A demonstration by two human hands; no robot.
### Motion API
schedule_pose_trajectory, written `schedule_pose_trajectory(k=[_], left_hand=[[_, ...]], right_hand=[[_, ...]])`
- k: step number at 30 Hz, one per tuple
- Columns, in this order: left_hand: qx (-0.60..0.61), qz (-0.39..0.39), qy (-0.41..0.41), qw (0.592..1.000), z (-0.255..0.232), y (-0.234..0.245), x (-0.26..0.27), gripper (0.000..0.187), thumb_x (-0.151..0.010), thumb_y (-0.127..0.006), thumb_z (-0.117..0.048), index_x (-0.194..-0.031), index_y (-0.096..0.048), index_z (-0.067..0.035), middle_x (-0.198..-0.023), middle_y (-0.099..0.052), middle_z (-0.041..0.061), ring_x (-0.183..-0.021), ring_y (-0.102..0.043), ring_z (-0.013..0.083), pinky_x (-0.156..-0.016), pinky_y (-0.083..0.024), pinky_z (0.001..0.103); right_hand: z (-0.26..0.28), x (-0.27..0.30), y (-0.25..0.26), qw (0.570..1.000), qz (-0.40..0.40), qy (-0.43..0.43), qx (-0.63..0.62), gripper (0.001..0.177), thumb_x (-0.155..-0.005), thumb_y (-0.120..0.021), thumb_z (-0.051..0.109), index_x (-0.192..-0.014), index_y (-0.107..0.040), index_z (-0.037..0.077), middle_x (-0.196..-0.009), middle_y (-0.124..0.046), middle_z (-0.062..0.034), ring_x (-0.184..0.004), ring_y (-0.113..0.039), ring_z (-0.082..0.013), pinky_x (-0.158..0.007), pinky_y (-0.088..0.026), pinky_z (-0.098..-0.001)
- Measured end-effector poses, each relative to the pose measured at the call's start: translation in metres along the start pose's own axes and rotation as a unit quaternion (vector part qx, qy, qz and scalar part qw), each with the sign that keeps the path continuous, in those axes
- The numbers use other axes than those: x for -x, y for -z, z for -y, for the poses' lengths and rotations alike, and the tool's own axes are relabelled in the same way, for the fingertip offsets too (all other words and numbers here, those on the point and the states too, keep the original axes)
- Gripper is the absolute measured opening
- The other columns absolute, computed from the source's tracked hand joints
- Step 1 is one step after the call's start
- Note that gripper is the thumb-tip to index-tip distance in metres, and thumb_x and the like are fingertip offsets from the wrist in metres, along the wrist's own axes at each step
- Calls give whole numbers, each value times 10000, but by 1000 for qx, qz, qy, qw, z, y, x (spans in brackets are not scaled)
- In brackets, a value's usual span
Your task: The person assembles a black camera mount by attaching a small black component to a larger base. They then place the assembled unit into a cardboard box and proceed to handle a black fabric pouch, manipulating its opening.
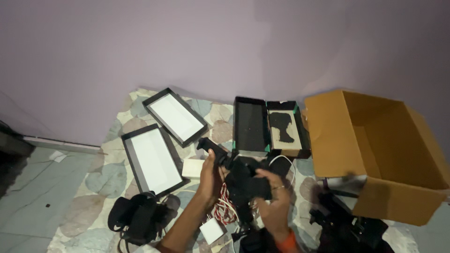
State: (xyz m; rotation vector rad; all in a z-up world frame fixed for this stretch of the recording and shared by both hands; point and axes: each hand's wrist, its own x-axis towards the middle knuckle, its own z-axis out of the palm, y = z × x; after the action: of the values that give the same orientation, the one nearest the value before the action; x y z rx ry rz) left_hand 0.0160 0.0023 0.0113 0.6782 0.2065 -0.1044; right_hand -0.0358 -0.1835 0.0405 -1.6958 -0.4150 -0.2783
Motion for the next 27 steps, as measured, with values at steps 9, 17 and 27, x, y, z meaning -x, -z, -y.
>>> schedule_pose_trajectory(k=[9, 17, 27], left_hand=[[105, -6, 62, 993, 18, 36, -16, 520, -944, -525, -610, -976, -654, -108, -808, -667, 52, -717, -679, 180, -649, -588, 313], [98, 35, 23, 994, 17, 42, -27, 463, -1021, -550, -558, -1020, -674, -112, -786, -654, 13, -690, -648, 147, -606, -556, 289], [58, 23, -71, 996, -62, 15, 9, 580, -998, -404, -643, -1156, -602, -122, -883, -646, 45, -720, -673, 174, -627, -582, 328]], right_hand=[[68, -7, 6, 987, 113, -50, 105, 387, -890, -784, 110, -1254, -656, 77, -1233, -739, -156, -1183, -682, -269, -1165, -461, -392], [34, -25, -18, 975, 138, -173, -20, 781, -767, -812, 133, -1463, -462, 77, -1361, -630, -150, -1265, -595, -258, -1070, -460, -363], [13, -16, 20, 879, 106, -167, -433, 466, -981, -700, -43, -1419, -547, -84, -927, -710, -208, -893, -695, -347, -935, -554, -531]])
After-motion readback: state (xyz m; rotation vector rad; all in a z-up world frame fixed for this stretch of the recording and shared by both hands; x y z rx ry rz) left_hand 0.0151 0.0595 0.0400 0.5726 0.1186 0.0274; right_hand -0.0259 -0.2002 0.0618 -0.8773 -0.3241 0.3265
